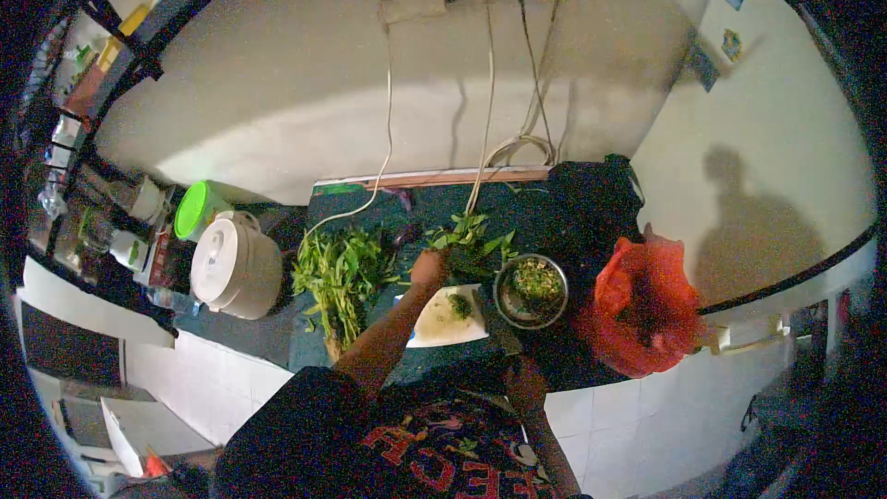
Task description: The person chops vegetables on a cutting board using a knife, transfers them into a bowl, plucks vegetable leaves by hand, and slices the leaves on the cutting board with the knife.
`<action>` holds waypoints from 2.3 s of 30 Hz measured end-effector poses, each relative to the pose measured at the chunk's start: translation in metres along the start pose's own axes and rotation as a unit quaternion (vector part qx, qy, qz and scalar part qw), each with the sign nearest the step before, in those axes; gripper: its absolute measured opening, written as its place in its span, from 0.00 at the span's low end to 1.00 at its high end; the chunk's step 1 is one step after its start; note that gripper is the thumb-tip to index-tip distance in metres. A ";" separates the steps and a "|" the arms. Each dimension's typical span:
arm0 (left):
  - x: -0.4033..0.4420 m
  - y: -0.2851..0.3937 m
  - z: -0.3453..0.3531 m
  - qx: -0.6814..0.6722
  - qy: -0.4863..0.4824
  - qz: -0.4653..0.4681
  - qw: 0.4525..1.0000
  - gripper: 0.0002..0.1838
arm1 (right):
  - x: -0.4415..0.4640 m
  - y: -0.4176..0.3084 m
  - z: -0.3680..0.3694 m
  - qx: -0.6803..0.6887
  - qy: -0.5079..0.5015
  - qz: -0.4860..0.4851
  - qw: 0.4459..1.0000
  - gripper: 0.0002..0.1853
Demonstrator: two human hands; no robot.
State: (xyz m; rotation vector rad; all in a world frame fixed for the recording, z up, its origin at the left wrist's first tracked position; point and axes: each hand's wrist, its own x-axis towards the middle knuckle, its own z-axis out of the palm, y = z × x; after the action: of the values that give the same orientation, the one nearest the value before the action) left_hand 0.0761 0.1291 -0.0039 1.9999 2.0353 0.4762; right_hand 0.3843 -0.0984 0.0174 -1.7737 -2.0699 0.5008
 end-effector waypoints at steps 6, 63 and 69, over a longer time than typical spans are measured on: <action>0.017 0.011 -0.020 0.096 -0.101 -0.045 0.989 0.09 | 0.012 0.001 0.001 -0.053 -0.084 0.024 0.995 0.24; -0.135 0.108 -0.155 -0.719 0.055 -0.151 0.676 0.15 | 0.138 -0.168 -0.091 0.516 -0.190 0.084 0.831 0.15; -0.137 0.113 -0.166 -0.636 0.030 -0.142 0.758 0.12 | 0.125 -0.164 -0.106 0.484 -0.209 0.060 0.848 0.16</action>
State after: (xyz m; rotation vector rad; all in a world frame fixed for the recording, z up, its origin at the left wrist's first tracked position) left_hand 0.1176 -0.0163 0.1858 0.8024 1.2551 1.3621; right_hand 0.2785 0.0047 0.1961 -1.2000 -1.4285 1.7227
